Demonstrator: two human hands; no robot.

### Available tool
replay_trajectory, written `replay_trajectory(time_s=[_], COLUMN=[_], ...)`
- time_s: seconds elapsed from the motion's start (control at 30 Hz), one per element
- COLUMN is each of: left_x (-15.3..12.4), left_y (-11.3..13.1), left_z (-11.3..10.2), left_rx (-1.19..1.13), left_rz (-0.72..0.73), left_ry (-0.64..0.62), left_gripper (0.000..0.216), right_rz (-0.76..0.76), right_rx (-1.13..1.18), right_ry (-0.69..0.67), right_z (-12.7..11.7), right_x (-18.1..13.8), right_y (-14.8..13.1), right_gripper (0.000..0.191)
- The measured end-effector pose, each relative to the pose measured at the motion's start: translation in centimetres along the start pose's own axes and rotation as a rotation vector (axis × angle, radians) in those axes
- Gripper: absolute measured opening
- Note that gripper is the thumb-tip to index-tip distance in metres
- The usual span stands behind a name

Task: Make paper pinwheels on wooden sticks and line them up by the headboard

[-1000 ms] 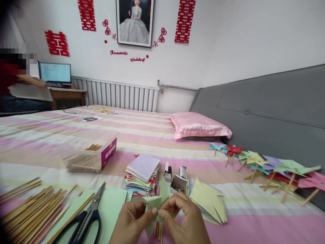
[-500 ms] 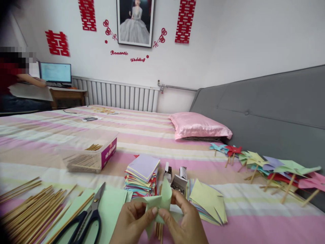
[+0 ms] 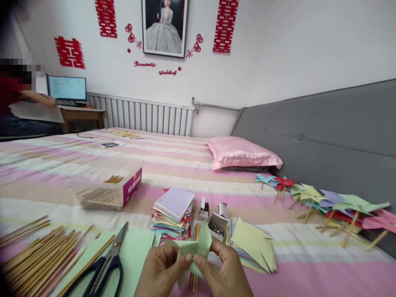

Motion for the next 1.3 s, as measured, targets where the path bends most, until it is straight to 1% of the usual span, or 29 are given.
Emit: replay_trajectory(time_s=[0.3, 0.53, 0.7, 0.87, 0.93, 1.03, 1.13, 1.2, 1.3], left_x=[0.05, -0.15, -0.13, -0.07, -0.08, -0.05, -0.04, -0.04, -0.07], left_y=[-0.71, -0.38, -0.62, -0.63, -0.57, -0.36, -0.24, -0.19, 0.10], left_z=[-0.06, 0.02, 0.32, 0.19, 0.23, -0.05, -0.03, 0.03, -0.14], left_rx=[0.007, 0.009, -0.021, -0.024, -0.022, -0.068, -0.087, -0.058, 0.020], left_rz=[0.022, -0.010, -0.030, -0.015, -0.012, -0.001, -0.003, -0.005, 0.045], left_ry=[-0.032, -0.016, -0.044, -0.030, -0.028, 0.040, 0.046, 0.033, 0.048], left_gripper=[0.034, 0.034, 0.036, 0.038, 0.035, 0.030, 0.028, 0.027, 0.025], right_rz=[0.001, 0.008, 0.017, 0.026, 0.025, 0.018, 0.019, 0.021, 0.020], right_rx=[0.018, 0.082, 0.124, 0.134, 0.137, 0.141, 0.152, 0.157, 0.157], right_ry=[-0.009, -0.040, -0.046, -0.051, -0.051, -0.056, -0.058, -0.060, -0.056], right_z=[0.05, 0.33, 0.45, 0.51, 0.56, 0.69, 0.80, 0.84, 0.85], right_x=[-0.01, -0.11, -0.07, -0.03, -0.01, 0.05, 0.05, -0.01, -0.08], right_y=[-0.02, 0.18, 0.21, 0.10, -0.02, -0.20, -0.20, -0.08, 0.15], right_gripper=[0.041, 0.041, 0.043, 0.044, 0.044, 0.044, 0.041, 0.040, 0.040])
Point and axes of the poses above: each hand's wrist, its own x-axis towards the middle knuckle, its own z-axis out of the palm, y = z × x, the point moved 6 cm from there along x, towards the middle knuckle, and after that the axes turned 9 degrees about y, right-handed, at the moved point
